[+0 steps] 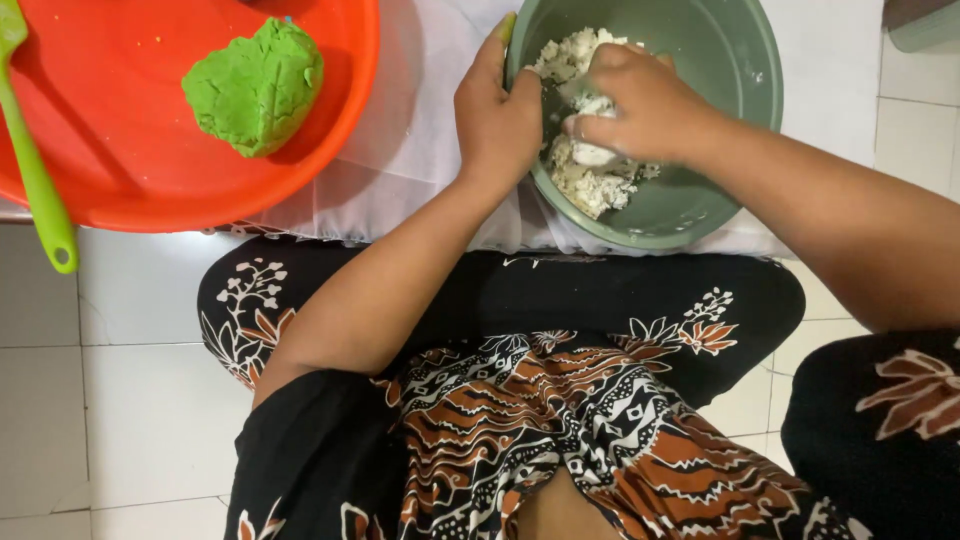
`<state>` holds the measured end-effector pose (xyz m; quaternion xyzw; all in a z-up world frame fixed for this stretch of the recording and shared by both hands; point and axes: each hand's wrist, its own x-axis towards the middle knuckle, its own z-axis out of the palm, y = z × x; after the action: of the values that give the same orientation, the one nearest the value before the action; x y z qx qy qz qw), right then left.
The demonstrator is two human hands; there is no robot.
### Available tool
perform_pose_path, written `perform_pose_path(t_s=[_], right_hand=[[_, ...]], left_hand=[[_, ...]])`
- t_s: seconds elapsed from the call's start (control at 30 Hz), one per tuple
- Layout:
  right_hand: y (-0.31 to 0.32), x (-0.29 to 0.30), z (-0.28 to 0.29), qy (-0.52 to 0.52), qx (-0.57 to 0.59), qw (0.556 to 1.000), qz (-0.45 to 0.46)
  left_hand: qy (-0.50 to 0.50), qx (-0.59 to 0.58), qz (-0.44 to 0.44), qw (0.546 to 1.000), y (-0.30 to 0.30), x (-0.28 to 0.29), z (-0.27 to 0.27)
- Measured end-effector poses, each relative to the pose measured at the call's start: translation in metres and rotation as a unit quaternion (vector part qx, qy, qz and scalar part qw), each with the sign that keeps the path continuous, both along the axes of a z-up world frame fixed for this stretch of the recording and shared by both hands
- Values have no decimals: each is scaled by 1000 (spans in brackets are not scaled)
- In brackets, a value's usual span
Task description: Kneading dough in a bowl and mixing in purple food coloring by hand.
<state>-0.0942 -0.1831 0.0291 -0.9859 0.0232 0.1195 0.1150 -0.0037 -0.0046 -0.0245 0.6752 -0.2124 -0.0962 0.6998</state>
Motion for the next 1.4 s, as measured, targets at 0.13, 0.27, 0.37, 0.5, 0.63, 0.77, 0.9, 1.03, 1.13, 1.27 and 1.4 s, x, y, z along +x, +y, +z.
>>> perform_pose_path(t_s=[0.13, 0.27, 0.37, 0.5, 0.63, 0.77, 0.9, 1.03, 1.13, 1.27, 1.4], right_hand=[[37, -16, 7, -33, 41, 992, 113], [49, -6, -9, -201, -30, 963, 176], [19, 13, -68, -241, -24, 955, 173], [10, 26, -78, -221, 51, 969, 94], [22, 31, -60, -181, -107, 976, 65], [6, 18, -33, -127, -87, 984, -91], [-48, -11, -17, -38, -30, 985, -166], [-63, -40, 13, -20, 4, 978, -207], [-60, -53, 25, -61, 19, 978, -199], [-45, -48, 49, -119, 54, 980, -149], [-18, -32, 48, -155, 82, 984, -43]], left_hand=[[7, 7, 3, 1000, 8, -1, 18], [57, 12, -13, 998, 9, -4, 36], [111, 34, -14, 993, 7, -6, 41], [114, 67, -35, 991, 2, -11, 28], [112, 62, -65, 990, 17, -35, 34], [69, 61, -77, 993, 0, -52, 28], [48, 71, -36, 996, -50, -32, 18], [71, 85, -31, 993, -77, -34, 22], [170, 28, -37, 984, -79, -39, 29], [185, -78, -86, 976, -53, -26, 58], [169, -101, -122, 973, -11, -5, 66]])
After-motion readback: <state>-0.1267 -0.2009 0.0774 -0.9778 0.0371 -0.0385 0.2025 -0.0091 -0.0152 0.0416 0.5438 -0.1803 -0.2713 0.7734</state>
